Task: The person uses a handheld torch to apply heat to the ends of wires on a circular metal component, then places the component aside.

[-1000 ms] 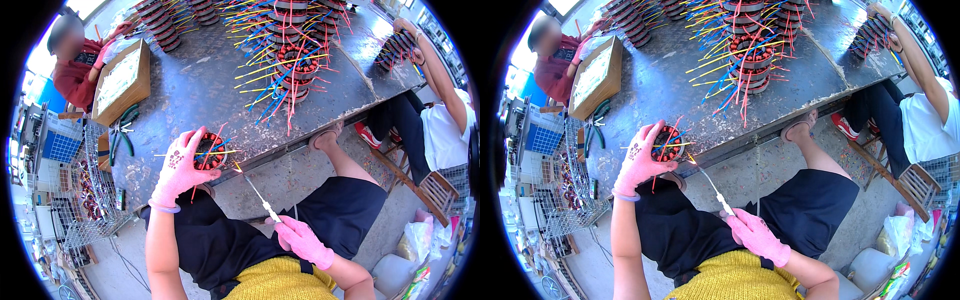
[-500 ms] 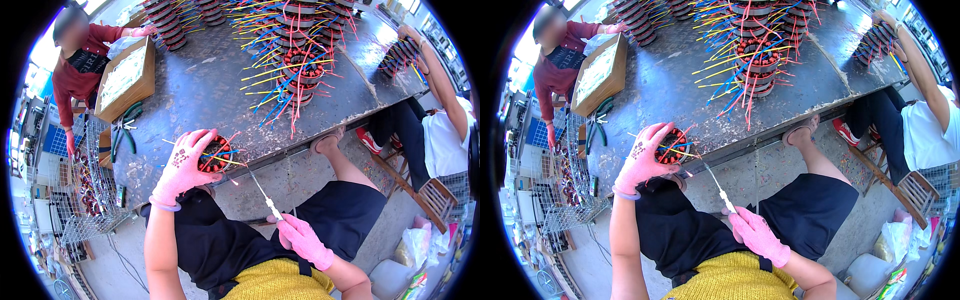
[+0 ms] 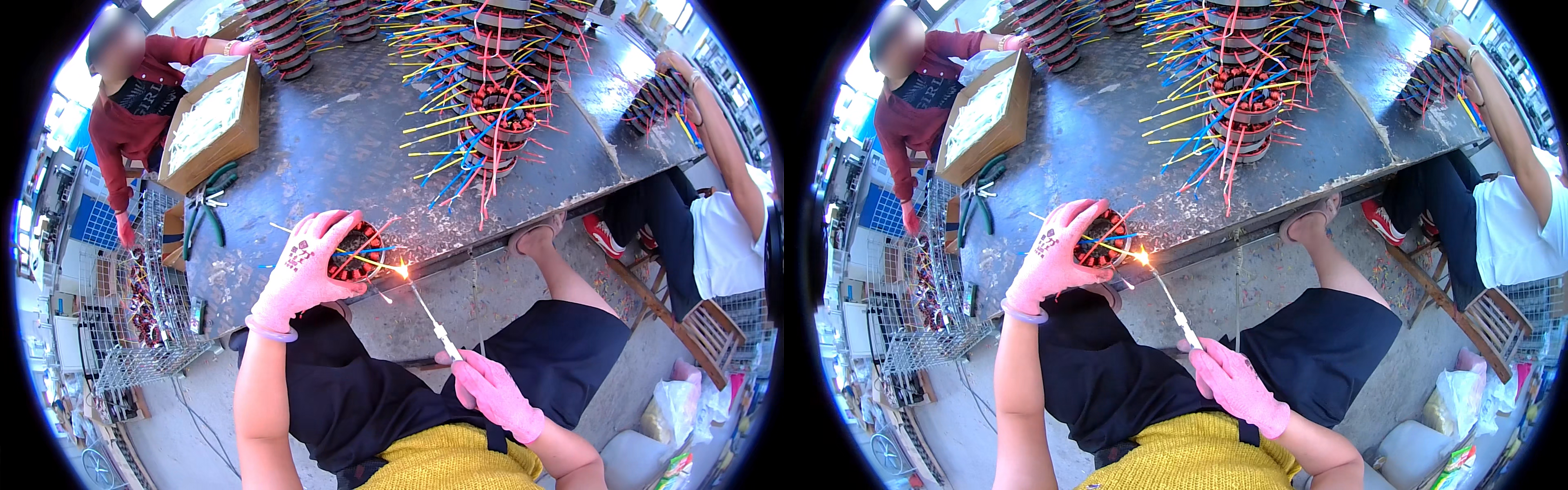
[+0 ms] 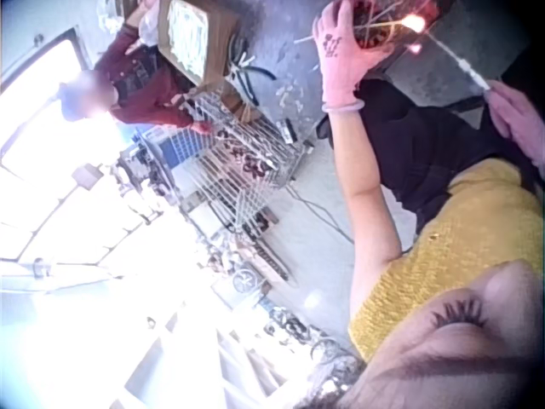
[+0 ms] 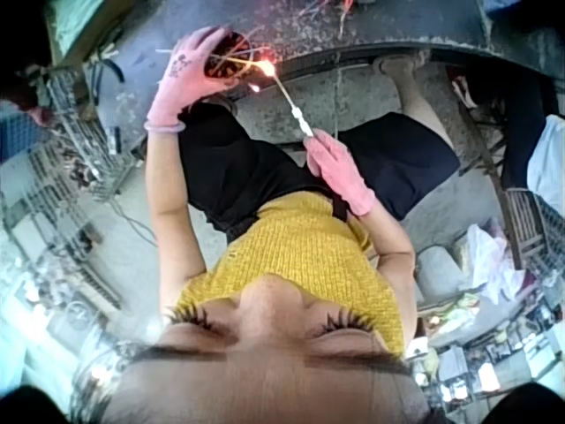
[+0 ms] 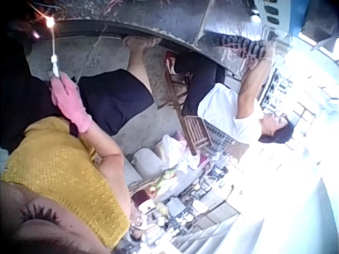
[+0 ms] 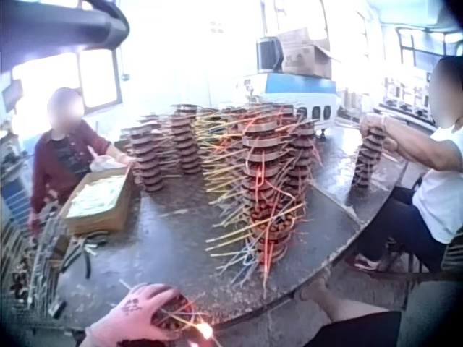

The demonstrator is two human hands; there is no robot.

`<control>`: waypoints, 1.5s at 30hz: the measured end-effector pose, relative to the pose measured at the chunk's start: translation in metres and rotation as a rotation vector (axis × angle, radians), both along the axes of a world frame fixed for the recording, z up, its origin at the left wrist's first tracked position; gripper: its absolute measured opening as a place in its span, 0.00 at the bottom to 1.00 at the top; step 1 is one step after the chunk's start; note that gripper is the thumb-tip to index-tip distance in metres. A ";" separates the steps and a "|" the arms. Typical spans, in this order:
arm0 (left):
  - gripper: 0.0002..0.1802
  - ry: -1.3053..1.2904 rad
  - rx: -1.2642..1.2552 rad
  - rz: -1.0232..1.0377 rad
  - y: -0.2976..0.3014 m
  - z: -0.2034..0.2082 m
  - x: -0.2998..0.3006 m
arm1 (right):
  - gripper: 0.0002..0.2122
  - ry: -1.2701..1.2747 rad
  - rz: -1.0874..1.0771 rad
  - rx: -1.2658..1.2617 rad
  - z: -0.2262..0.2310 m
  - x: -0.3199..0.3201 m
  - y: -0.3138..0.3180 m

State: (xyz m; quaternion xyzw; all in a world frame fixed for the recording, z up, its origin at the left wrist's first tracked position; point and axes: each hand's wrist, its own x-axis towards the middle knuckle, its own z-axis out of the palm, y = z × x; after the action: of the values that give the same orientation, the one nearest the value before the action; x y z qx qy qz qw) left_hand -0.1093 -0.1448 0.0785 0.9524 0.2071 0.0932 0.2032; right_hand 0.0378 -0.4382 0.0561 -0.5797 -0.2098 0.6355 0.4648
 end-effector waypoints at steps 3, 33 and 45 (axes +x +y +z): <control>0.52 0.000 0.001 0.001 -0.001 -0.002 0.001 | 0.17 0.016 -0.006 -0.011 0.001 0.000 0.000; 0.54 0.045 0.001 0.031 -0.006 0.002 0.002 | 0.18 0.012 -0.017 -0.003 0.012 0.001 0.003; 0.55 0.047 -0.013 0.035 -0.006 0.002 0.001 | 0.17 0.032 -0.018 -0.004 0.003 0.001 0.000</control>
State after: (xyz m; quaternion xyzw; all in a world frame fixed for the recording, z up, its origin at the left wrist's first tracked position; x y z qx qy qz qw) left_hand -0.1083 -0.1510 0.0801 0.9492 0.2292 0.0728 0.2028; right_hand 0.0391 -0.4382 0.0590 -0.5720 -0.1959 0.6411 0.4727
